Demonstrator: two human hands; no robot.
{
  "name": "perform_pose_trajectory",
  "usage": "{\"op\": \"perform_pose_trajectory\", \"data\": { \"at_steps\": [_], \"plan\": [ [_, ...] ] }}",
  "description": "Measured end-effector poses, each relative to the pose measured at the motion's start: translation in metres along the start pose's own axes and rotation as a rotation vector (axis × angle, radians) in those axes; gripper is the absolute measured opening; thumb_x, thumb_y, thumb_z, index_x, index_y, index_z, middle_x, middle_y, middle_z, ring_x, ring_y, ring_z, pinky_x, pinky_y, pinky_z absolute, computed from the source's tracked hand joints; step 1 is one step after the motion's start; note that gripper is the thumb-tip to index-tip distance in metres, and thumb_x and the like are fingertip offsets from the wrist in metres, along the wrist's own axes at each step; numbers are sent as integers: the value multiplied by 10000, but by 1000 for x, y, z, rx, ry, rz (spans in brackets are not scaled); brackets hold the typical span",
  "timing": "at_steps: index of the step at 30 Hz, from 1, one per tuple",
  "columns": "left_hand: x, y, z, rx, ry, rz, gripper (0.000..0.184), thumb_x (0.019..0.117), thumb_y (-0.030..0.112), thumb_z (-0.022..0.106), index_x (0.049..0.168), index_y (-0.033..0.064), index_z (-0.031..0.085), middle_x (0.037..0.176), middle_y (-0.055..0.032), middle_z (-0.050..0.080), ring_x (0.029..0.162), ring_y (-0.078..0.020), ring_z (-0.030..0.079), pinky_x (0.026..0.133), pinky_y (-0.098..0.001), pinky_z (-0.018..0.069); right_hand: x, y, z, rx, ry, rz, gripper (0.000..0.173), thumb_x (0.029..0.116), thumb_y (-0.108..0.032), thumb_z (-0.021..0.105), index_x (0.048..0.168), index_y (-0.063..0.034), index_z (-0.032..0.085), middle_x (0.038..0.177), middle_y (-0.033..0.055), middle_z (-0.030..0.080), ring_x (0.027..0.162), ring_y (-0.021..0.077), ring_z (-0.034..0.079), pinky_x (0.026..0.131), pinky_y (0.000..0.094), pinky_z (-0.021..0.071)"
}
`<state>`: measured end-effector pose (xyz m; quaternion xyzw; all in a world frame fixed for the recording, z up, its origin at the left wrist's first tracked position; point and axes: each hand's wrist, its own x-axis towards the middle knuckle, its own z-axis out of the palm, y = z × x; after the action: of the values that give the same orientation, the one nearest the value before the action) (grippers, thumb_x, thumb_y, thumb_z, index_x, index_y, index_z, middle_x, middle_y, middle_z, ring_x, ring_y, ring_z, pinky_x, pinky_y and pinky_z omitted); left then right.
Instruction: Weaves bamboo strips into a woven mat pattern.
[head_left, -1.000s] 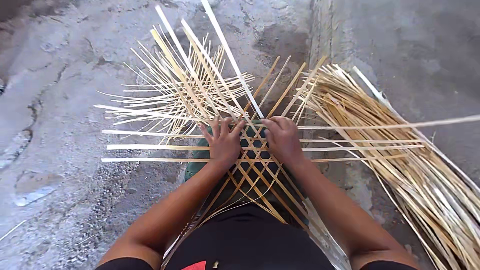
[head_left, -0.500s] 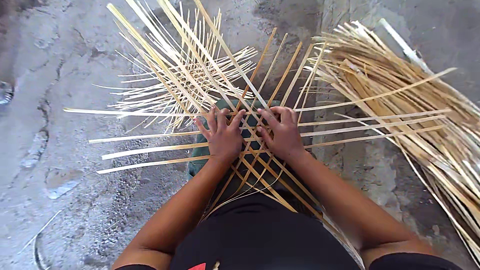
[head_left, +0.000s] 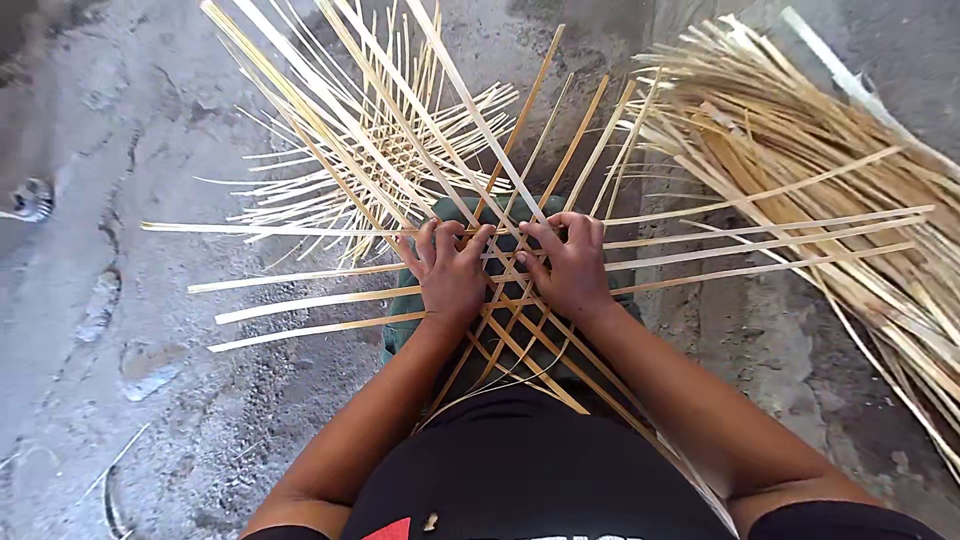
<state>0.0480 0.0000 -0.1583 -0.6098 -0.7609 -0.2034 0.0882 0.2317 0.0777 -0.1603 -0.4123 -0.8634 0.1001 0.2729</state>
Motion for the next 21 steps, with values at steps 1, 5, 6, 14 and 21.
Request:
{"op": "perform_pose_trajectory", "data": {
  "at_steps": [1,5,6,14,21],
  "plan": [
    [2,-1,-1,-6,1,-2,442,988,165,545,1283,465,680,1308,-79,620,1395,-404,420,1118,-796,104,3,1,-3,20,0,-6,371,971,-438,665,1286,-247,704,1229,160,597,1185,376,534,1004,521,451],
    [17,0,-22,-182,-21,24,412,970,236,609,1338,413,662,1454,-135,533,1429,-449,365,1121,-757,196,29,8,-35,154,-129,76,399,1022,-323,623,1383,-154,624,1098,106,730,1064,312,679,974,521,522],
    [27,3,-30,-288,-31,44,399,979,240,620,1362,345,660,1434,-141,542,1366,-405,436,1099,-658,325,41,11,-45,185,-218,137,409,1037,-274,599,1427,-152,575,1071,104,749,1023,309,707,936,538,546],
    [109,33,-11,-1435,-457,-488,126,1066,104,386,1155,39,448,890,-83,673,662,-151,668,617,-301,577,79,37,-55,327,-584,179,240,997,-146,670,1234,-112,659,984,94,745,882,248,716,852,514,569],
    [123,37,8,-945,-860,-122,379,1099,367,444,1354,129,592,1168,-96,663,964,-198,627,819,-414,515,41,58,-34,580,-304,148,180,1023,-175,626,1160,-61,651,1125,54,731,1020,146,708,951,403,579]
  ]
}}
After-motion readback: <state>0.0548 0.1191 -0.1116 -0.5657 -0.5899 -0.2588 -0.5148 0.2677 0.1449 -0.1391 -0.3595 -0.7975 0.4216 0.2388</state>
